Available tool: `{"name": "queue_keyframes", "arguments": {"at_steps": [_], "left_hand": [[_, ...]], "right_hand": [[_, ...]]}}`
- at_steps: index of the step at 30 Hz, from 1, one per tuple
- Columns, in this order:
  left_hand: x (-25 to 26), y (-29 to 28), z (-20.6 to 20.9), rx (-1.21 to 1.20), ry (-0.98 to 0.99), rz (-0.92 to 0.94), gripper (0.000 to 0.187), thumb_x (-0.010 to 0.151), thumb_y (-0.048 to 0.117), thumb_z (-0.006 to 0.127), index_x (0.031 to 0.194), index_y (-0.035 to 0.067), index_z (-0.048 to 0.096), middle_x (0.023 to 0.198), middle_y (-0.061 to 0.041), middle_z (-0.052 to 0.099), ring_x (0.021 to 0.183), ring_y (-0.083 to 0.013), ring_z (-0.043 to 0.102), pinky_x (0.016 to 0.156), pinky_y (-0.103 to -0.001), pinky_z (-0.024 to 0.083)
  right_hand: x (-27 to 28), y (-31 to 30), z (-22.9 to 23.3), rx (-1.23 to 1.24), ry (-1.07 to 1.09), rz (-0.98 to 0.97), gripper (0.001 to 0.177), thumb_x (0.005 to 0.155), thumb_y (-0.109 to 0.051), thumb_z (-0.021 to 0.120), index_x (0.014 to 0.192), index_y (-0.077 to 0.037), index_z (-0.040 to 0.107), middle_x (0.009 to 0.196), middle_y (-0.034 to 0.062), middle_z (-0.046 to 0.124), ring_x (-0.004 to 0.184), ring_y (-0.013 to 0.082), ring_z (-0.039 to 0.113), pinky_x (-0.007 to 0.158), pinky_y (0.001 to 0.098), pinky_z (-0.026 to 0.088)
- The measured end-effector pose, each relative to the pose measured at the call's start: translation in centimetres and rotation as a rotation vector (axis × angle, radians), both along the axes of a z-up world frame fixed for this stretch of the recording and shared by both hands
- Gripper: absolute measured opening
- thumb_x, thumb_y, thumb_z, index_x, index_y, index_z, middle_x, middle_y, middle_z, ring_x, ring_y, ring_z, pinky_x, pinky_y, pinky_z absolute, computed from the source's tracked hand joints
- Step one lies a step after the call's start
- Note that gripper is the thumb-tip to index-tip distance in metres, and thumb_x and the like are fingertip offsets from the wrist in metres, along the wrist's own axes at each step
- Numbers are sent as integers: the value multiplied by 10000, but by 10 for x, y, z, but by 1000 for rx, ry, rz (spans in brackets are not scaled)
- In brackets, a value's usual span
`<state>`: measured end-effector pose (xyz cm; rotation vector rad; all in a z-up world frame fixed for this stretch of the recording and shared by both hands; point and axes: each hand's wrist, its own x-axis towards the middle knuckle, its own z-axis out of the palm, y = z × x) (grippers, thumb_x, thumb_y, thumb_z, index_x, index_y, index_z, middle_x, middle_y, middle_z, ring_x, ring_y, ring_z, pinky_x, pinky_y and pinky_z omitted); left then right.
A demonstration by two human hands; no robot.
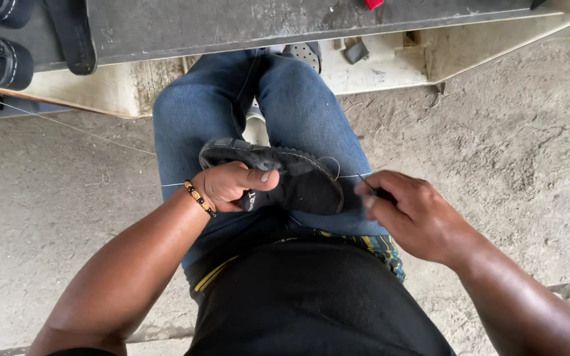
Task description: The person sits cross-legged on the floor and sews a black shoe using a needle and white thread. They repeatedly push the needle through the shoe's sole and pull the thread tight to secure the stitching.
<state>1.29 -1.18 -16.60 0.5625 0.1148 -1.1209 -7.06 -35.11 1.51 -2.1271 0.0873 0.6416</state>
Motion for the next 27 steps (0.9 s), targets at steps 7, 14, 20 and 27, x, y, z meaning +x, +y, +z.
{"name": "queue_keyframes", "arguments": {"at_steps": [7,14,20,27], "left_hand": [[8,4,-18,-35,-33,-32,459,1034,132,794,1411,-126,751,1382,-296,798,1358,-505,728,1186,-763,531],[9,9,-25,-63,-37,-66,471,1065,138,753,1473,-97,731,1461,-267,774,1430,-499,677,1247,-765,469],[6,17,-32,-44,-65,-76,475,1061,132,745,1474,-102,727,1478,-271,766,1429,-489,680,1249,-777,449],[8,22,-38,-44,-45,-123,516,1073,147,717,1521,-106,685,1540,-278,725,1464,-486,650,1264,-778,437]], "right_hand": [[-14,-9,0,118,-15,-6,475,997,-207,818,1438,-30,808,804,233,876,635,275,846,585,406,690],[4,1,0,142,-149,99,380,1078,-171,693,1424,-94,829,838,179,831,641,245,750,596,414,627],[4,-1,-6,161,-174,113,384,1084,-175,684,1435,-120,829,805,161,798,623,229,706,585,413,604],[6,1,1,28,-170,153,373,1069,-187,698,1410,-161,849,798,147,805,602,274,745,586,435,614]]}}
